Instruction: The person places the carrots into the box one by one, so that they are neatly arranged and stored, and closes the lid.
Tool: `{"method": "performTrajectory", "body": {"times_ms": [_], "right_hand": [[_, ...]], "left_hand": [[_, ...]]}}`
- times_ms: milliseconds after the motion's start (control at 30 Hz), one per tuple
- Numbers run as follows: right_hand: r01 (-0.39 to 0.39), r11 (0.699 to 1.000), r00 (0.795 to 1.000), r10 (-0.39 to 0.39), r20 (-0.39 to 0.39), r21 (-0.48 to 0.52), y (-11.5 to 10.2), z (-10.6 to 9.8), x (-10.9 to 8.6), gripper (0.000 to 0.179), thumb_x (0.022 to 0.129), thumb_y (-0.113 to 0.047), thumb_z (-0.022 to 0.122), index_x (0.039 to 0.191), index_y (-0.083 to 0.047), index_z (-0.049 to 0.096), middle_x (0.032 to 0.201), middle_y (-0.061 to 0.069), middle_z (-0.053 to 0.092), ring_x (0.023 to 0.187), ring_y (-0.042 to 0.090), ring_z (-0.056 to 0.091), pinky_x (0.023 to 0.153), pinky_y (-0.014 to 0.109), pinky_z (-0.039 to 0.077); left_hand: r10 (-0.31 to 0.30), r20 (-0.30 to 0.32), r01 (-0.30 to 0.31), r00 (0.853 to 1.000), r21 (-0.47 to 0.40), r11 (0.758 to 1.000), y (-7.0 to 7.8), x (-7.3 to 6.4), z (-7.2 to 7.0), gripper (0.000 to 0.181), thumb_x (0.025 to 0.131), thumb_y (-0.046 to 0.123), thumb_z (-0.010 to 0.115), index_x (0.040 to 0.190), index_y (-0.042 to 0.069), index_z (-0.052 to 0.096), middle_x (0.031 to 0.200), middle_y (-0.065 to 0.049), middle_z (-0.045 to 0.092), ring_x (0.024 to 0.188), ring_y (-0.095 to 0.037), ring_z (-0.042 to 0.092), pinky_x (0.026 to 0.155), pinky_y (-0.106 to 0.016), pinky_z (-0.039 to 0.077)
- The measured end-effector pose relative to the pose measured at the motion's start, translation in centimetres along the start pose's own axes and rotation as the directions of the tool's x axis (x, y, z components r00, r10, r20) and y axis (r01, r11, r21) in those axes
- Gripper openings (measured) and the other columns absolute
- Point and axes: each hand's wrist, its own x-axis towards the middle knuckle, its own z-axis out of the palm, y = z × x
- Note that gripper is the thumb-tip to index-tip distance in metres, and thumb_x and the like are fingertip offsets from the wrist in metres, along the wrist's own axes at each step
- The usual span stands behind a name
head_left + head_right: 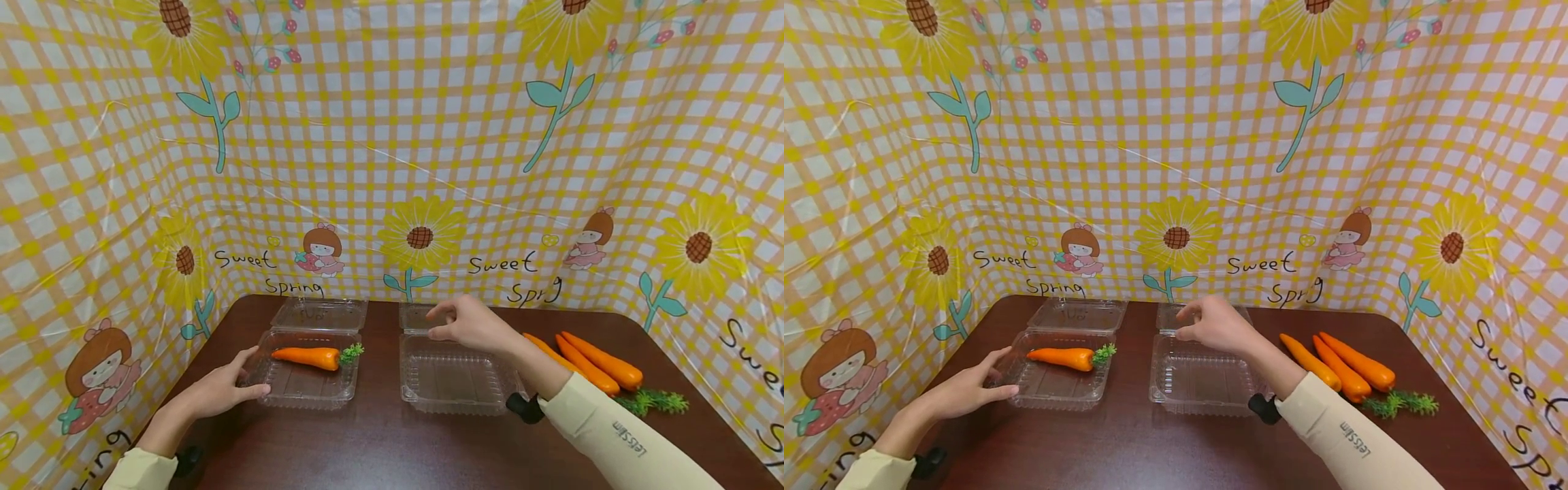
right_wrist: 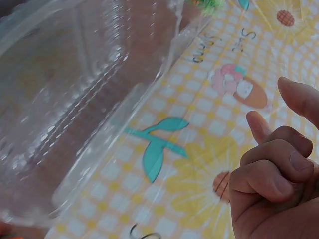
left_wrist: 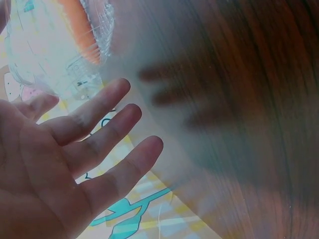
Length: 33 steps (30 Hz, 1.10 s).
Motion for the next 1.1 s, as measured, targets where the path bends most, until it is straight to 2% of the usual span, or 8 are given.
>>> {"method": "performTrajectory", "body": {"times_ms": [633, 733, 767, 833, 933, 967, 1000, 1100], "right_hand": [[-0.160, 0.986, 0.982, 0.164, -0.096, 0.047, 6.1, -3.9, -6.3, 0.051, 0.093, -0.036, 0.072, 0.133, -0.004, 0.064, 0.064, -0.001, 0.040, 0.051, 0.014, 0.031, 0.052, 0.030, 0.033], [-0.172, 0.985, 0.977, 0.174, -0.124, 0.027, 7.2, -4.2, -7.4, 0.052, 0.093, -0.038, 0.072, 0.133, -0.005, 0.064, 0.078, 0.012, 0.055, 0.064, 0.027, 0.050, 0.059, 0.033, 0.040], [-0.181, 0.983, 0.974, 0.183, -0.133, 0.021, 7.6, -4.3, -7.7, 0.052, 0.093, -0.038, 0.072, 0.133, -0.005, 0.064, 0.081, 0.015, 0.054, 0.067, 0.032, 0.050, 0.062, 0.034, 0.040], [-0.191, 0.982, 0.970, 0.188, -0.156, -0.003, 8.5, -4.6, -8.4, 0.053, 0.094, -0.040, 0.071, 0.133, -0.005, 0.065, 0.105, 0.026, 0.060, 0.085, 0.038, 0.055, 0.069, 0.036, 0.043], [-0.221, 0.975, 0.959, 0.221, -0.179, 0.019, 9.9, -4.8, -9.1, 0.058, 0.093, -0.040, 0.072, 0.136, -0.002, 0.062, 0.089, 0.019, 0.056, 0.069, 0.028, 0.050, 0.062, 0.033, 0.041], [-0.235, 0.971, 0.954, 0.239, -0.183, 0.042, 10.4, -4.9, -9.3, 0.060, 0.093, -0.040, 0.072, 0.136, -0.001, 0.061, 0.077, 0.012, 0.048, 0.059, 0.022, 0.040, 0.056, 0.031, 0.035], [-0.242, 0.969, 0.951, 0.249, -0.185, 0.058, 10.8, -4.9, -9.5, 0.062, 0.093, -0.041, 0.072, 0.137, 0.001, 0.059, 0.073, 0.009, 0.048, 0.056, 0.017, 0.039, 0.052, 0.029, 0.034], [-0.270, 0.955, 0.939, 0.290, -0.183, 0.124, 12.1, -4.8, -10.1, 0.068, 0.092, -0.044, 0.072, 0.140, 0.003, 0.055, 0.062, -0.004, 0.027, 0.045, 0.010, 0.022, 0.043, 0.026, 0.026]], "left_hand": [[0.001, 0.013, -0.001, 1.000, -0.010, 1.000, -0.1, -0.1, 0.0, 0.095, 0.095, 0.054, 0.064, 0.161, 0.009, 0.013, 0.136, -0.029, 0.055, 0.122, -0.044, 0.058, 0.091, -0.062, 0.048], [0.012, 0.016, -0.011, 1.000, -0.006, 1.000, 0.0, -0.1, -0.1, 0.095, 0.095, 0.054, 0.064, 0.161, 0.008, 0.013, 0.136, -0.030, 0.055, 0.121, -0.045, 0.057, 0.091, -0.062, 0.049], [0.017, 0.016, -0.017, 1.000, -0.003, 1.000, 0.0, -0.1, -0.1, 0.095, 0.095, 0.053, 0.064, 0.161, 0.008, 0.012, 0.136, -0.030, 0.055, 0.121, -0.045, 0.058, 0.090, -0.062, 0.049], [0.016, 0.014, -0.016, 1.000, -0.001, 1.000, 0.0, -0.1, -0.1, 0.095, 0.095, 0.053, 0.064, 0.161, 0.009, 0.013, 0.136, -0.030, 0.055, 0.121, -0.045, 0.058, 0.091, -0.062, 0.048], [0.019, 0.013, -0.019, 1.000, 0.002, 1.000, -0.1, 0.0, 0.0, 0.095, 0.095, 0.053, 0.064, 0.160, 0.008, 0.012, 0.136, -0.030, 0.055, 0.121, -0.046, 0.058, 0.091, -0.062, 0.048], [0.016, 0.011, -0.017, 1.000, 0.004, 1.000, -0.1, 0.0, 0.0, 0.095, 0.095, 0.054, 0.064, 0.161, 0.009, 0.013, 0.136, -0.030, 0.055, 0.122, -0.046, 0.057, 0.092, -0.063, 0.048], [0.017, 0.010, -0.017, 1.000, 0.005, 1.000, -0.2, 0.0, 0.0, 0.095, 0.095, 0.054, 0.064, 0.161, 0.009, 0.013, 0.136, -0.030, 0.055, 0.122, -0.046, 0.057, 0.091, -0.063, 0.048], [0.013, 0.011, -0.013, 1.000, 0.009, 1.000, -0.4, 0.0, 0.1, 0.095, 0.095, 0.055, 0.064, 0.161, 0.009, 0.013, 0.136, -0.030, 0.056, 0.121, -0.046, 0.057, 0.092, -0.063, 0.047]]}}
